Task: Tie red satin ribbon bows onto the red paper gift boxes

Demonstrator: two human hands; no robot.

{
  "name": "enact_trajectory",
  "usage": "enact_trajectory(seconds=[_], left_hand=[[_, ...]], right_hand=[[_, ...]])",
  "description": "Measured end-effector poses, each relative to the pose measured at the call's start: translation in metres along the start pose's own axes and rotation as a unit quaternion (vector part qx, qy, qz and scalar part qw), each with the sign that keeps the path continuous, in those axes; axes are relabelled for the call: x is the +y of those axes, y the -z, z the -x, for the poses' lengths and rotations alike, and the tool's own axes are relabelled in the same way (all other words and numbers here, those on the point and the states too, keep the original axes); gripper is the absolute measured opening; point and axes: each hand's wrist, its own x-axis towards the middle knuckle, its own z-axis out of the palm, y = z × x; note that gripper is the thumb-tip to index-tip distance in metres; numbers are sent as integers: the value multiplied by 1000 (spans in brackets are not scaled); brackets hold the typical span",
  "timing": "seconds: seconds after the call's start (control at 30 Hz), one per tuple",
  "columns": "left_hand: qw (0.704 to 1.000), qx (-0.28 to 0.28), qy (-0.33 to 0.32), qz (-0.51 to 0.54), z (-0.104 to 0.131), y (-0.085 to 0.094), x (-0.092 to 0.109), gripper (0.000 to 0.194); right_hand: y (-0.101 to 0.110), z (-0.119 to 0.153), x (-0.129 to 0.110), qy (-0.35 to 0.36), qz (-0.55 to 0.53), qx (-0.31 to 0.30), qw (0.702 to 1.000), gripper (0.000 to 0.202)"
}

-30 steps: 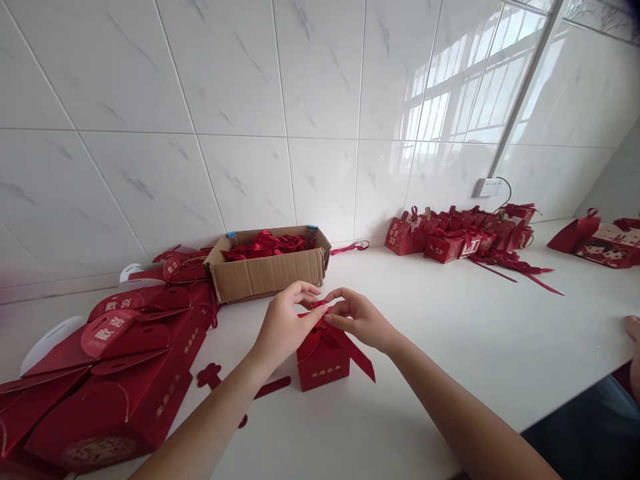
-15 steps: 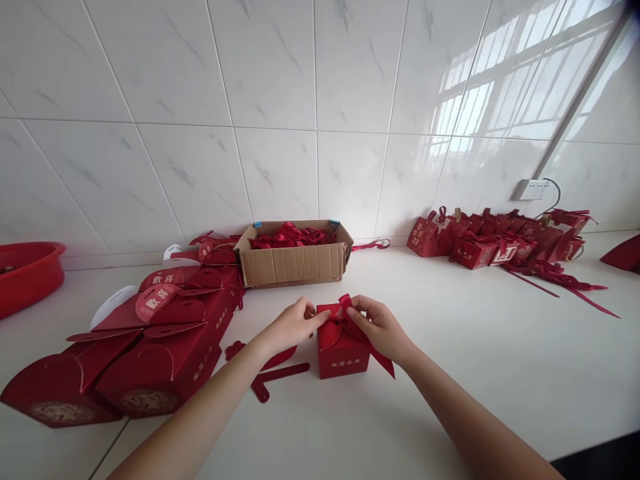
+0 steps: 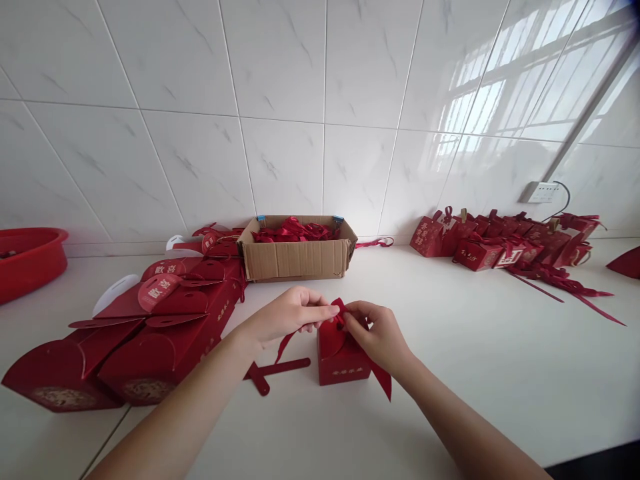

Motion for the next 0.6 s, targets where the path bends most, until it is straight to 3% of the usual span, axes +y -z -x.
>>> enact_trajectory(seconds=[0.17, 0.3, 0.5, 0.6], left_hand=[[994, -4, -77, 74, 4, -13, 6, 30], [988, 12, -114, 101, -6, -15, -1, 41], [984, 152, -32, 90, -26, -3, -23, 52], [991, 125, -38, 14, -23, 0, -24, 47]], right_hand=[[-1, 5, -4, 85, 32, -68, 994, 17], [-1, 4, -2, 56, -16, -61, 996, 26], [1, 4, 2, -12, -116, -75, 990, 28], [2, 4, 4, -24, -132, -78, 988, 30]])
